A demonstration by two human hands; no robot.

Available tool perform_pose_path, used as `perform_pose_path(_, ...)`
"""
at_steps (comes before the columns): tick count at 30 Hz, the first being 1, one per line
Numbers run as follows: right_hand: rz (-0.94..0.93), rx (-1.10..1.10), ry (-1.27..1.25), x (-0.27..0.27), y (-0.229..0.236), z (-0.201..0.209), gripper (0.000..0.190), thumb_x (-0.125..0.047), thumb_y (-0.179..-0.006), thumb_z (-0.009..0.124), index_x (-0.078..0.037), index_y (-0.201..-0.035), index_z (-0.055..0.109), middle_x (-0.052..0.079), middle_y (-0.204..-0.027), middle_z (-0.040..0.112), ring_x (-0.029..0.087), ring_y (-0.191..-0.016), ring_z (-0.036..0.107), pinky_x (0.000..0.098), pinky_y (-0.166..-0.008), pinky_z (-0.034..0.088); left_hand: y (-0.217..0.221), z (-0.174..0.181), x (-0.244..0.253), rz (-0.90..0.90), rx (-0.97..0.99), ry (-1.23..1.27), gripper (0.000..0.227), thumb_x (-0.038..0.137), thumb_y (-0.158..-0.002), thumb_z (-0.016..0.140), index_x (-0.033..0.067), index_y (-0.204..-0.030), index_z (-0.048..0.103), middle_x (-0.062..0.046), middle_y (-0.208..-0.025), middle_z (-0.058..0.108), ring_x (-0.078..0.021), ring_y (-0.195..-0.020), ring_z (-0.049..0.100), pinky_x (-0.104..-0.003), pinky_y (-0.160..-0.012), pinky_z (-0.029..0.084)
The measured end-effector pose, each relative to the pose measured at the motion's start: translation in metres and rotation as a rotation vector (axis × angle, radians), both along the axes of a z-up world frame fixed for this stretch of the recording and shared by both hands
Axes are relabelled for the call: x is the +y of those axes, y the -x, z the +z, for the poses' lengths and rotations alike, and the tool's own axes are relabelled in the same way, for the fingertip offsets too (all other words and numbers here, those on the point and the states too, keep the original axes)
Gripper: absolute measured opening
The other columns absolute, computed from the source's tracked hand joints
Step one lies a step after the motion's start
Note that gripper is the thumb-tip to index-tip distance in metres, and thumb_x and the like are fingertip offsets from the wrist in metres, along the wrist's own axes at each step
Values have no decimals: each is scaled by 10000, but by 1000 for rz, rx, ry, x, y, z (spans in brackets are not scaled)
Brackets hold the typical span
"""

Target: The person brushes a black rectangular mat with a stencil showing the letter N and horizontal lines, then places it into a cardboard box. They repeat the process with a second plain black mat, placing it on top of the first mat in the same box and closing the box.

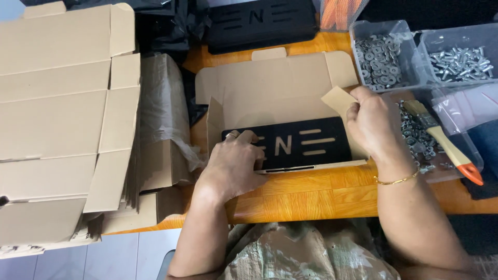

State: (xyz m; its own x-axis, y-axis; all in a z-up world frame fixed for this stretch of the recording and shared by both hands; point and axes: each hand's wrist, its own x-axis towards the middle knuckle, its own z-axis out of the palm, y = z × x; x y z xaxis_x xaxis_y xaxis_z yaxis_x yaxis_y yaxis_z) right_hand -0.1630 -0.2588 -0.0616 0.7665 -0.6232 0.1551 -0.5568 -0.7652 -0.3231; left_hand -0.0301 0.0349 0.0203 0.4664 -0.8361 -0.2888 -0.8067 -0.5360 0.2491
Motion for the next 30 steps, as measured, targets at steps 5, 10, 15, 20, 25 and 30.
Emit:
perform_pose_path(5,-24,-124,-27,18,14,12,218,-188,-976,558,-234,-1112,722,158,-1039,745,420,-1069,684,536,-898,545,4,-2,-2,9,-62,9,197,383,-661,796,227,-780,790,-41,-1266,617,-402,-1179,613,-483,-863,600)
perform_pose_path(10,-51,-93,-70,21,0,17,270,-264,-952,611,-201,-1198,702,151,-1149,725,436,-1074,676,573,-885,553,5,-3,-5,5,-61,1,200,380,-665,796,221,-786,788,-37,-1247,617,-388,-1183,605,-473,-861,597)
perform_pose_path(15,-31,-92,-191,24,-16,24,554,-359,-857,768,-181,-1366,644,137,-1298,624,450,-1168,617,562,-892,565,6,-1,-1,-4,-67,5,215,389,-653,795,223,-790,784,-40,-1244,614,-387,-1180,602,-472,-854,597)
perform_pose_path(20,9,-180,-482,30,-20,39,690,-292,-856,787,-154,-1493,560,249,-1457,498,512,-1308,508,589,-1040,457,7,4,6,-11,-44,-42,161,370,-666,764,236,-753,786,-45,-1247,632,-405,-1096,654,-459,-819,605)
perform_pose_path(25,-31,-130,-551,28,-17,43,753,-373,-873,785,-156,-1536,502,232,-1494,463,450,-1331,505,537,-1054,457,6,3,10,-23,-43,-62,254,435,-654,761,252,-824,806,-32,-1229,636,-403,-1092,659,-468,-834,609)
perform_pose_path(30,-100,-115,-565,33,-17,45,873,-429,-860,806,-125,-1583,420,261,-1548,413,421,-1414,432,510,-1110,412,4,6,12,-19,-24,-44,269,461,-622,748,246,-778,794,-29,-1161,654,-399,-1054,672,-458,-824,604)
